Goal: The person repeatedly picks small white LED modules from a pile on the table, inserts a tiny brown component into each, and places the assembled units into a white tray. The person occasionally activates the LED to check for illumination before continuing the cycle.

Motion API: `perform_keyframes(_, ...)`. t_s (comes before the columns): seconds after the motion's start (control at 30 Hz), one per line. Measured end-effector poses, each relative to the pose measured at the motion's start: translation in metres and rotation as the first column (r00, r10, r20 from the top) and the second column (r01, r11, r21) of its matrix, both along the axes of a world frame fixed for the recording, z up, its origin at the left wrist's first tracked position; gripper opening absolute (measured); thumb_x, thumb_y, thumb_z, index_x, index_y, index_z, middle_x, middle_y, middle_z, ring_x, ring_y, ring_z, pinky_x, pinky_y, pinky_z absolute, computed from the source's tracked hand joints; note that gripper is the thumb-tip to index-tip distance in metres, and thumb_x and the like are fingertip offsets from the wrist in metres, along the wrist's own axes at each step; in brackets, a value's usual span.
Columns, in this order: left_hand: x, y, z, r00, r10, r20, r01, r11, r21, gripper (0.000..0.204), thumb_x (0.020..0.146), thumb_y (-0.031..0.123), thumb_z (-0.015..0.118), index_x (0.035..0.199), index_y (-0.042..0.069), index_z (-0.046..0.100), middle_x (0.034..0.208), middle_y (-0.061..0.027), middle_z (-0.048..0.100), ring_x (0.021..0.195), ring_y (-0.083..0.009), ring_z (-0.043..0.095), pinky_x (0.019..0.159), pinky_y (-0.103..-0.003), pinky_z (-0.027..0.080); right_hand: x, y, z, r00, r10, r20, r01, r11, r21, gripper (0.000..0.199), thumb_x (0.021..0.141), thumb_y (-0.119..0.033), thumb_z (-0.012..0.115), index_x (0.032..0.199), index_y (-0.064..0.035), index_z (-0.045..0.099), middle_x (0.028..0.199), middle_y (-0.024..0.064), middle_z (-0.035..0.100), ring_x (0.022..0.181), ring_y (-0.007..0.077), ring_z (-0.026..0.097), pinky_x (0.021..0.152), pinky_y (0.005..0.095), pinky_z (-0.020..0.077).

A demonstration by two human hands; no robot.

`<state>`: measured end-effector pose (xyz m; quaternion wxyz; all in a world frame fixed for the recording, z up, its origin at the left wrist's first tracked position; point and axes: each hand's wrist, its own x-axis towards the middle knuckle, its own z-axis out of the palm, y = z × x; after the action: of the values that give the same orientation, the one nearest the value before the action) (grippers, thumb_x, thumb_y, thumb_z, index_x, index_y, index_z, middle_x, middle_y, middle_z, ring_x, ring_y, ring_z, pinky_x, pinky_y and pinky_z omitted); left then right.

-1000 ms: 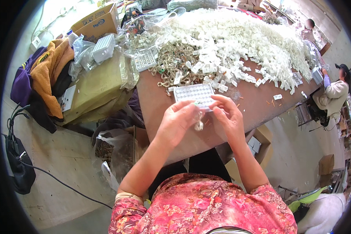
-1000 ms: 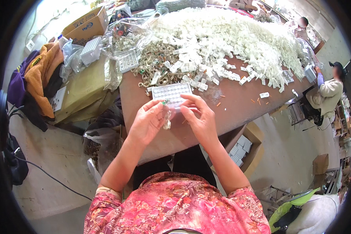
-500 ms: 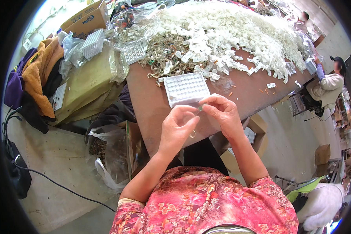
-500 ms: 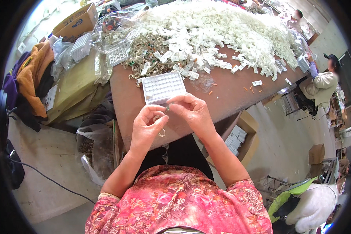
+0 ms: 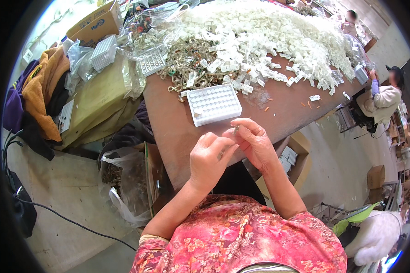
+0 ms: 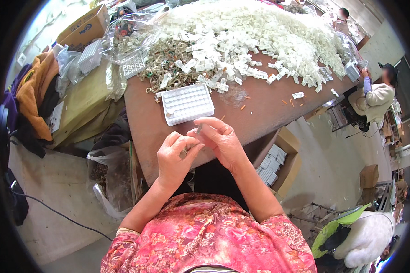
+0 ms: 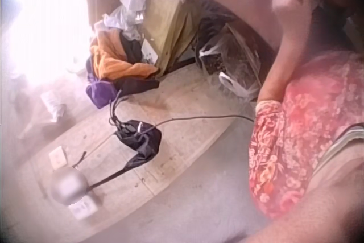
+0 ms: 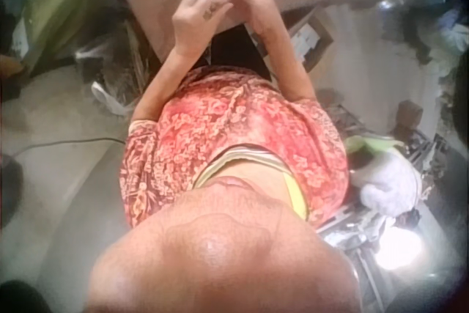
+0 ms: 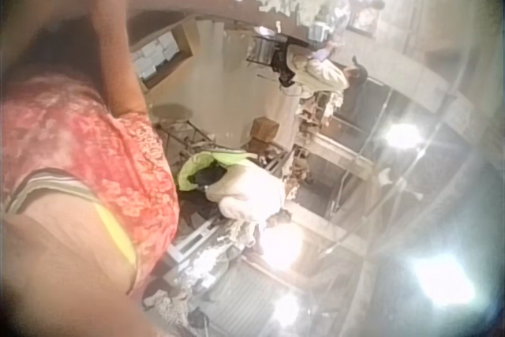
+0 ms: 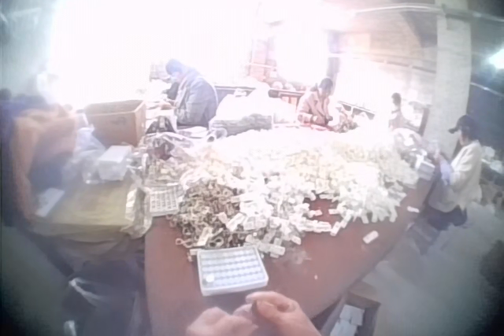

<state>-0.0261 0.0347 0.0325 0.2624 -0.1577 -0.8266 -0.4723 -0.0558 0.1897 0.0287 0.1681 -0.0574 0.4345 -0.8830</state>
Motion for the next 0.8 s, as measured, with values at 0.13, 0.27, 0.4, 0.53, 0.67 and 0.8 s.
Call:
perform_keyframes(0.13, -0.001, 0.003, -0.006, 0.997, 0.025, -0.075, -0.027, 0.999, -0.021, 0.019, 0.068, 0.004, 0.079, 0.081, 0.007, 0.066, 0.070, -0.0060, 0.055, 0.061, -0.0213, 0.054, 0.055, -0.032, 0.047, 0.003, -0.003, -0.009, 0.998, 0.023, 0.062, -0.012, 0.985, -0.174, 0.029, 0.097, -0.018, 0.057, 0.121, -0.0013, 0.058, 0.100, 0.0111, 0.067, 0.097, 0.0205, 0.065, 0.086, 0.0318, 0.0532)
perform_keyframes(0.27, -0.004, 0.008, -0.008, 0.997, 0.029, -0.074, -0.030, 0.999, -0.015, 0.017, 0.070, 0.003, 0.078, 0.082, 0.007, 0.066, 0.069, -0.0061, 0.055, 0.061, -0.0217, 0.054, 0.055, -0.033, 0.047, 0.009, -0.008, -0.011, 0.999, -0.023, 0.037, 0.030, 0.981, -0.194, 0.031, 0.097, -0.017, 0.057, 0.124, -0.0013, 0.056, 0.101, 0.0124, 0.067, 0.100, 0.0197, 0.064, 0.089, 0.0318, 0.0515)
perform_keyframes(0.4, -0.005, 0.012, -0.011, 0.999, 0.014, -0.051, -0.016, 0.999, -0.035, 0.015, 0.073, 0.006, 0.076, 0.085, 0.007, 0.067, 0.072, -0.0066, 0.057, 0.064, -0.0238, 0.057, 0.057, -0.034, 0.048, 0.017, -0.010, -0.013, 0.996, -0.088, 0.000, 0.087, 0.989, -0.120, 0.032, 0.097, -0.015, 0.056, 0.126, -0.0013, 0.055, 0.107, 0.0146, 0.067, 0.101, 0.0203, 0.064, 0.090, 0.0328, 0.0512)
perform_keyframes(0.53, -0.005, 0.011, -0.004, 0.989, -0.097, 0.109, 0.094, 0.995, 0.035, 0.020, 0.074, 0.011, 0.077, 0.091, 0.009, 0.068, 0.078, -0.0074, 0.060, 0.070, -0.0261, 0.061, 0.061, -0.035, 0.050, 0.017, -0.006, -0.017, 0.981, -0.186, 0.056, 0.193, 0.961, -0.196, 0.032, 0.097, -0.011, 0.054, 0.127, -0.0011, 0.054, 0.106, 0.0151, 0.067, 0.096, 0.0204, 0.065, 0.087, 0.0338, 0.0528)
perform_keyframes(0.67, -0.063, 0.012, 0.013, 0.988, -0.073, -0.137, 0.069, 0.997, -0.036, 0.022, 0.074, 0.015, 0.076, 0.093, 0.010, 0.066, 0.085, -0.0087, 0.061, 0.078, -0.0277, 0.062, 0.066, -0.037, 0.051, 0.009, 0.015, -0.013, 0.942, -0.329, 0.070, 0.336, 0.913, -0.233, 0.033, 0.096, -0.009, 0.054, 0.128, -0.0007, 0.053, 0.094, 0.0115, 0.068, 0.085, 0.0198, 0.067, 0.086, 0.0337, 0.0535)
perform_keyframes(0.8, -0.161, 0.048, 0.013, 0.963, -0.237, -0.128, 0.120, 0.803, -0.584, 0.026, 0.077, 0.012, 0.068, 0.103, 0.012, 0.067, 0.098, -0.0068, 0.064, 0.099, -0.0280, 0.059, 0.081, -0.040, 0.051, 0.012, 0.039, -0.004, 0.929, -0.370, -0.035, 0.362, 0.922, -0.141, 0.030, 0.095, -0.010, 0.057, 0.124, -0.0022, 0.054, 0.081, 0.0078, 0.065, 0.077, 0.0177, 0.066, 0.081, 0.0317, 0.0531)
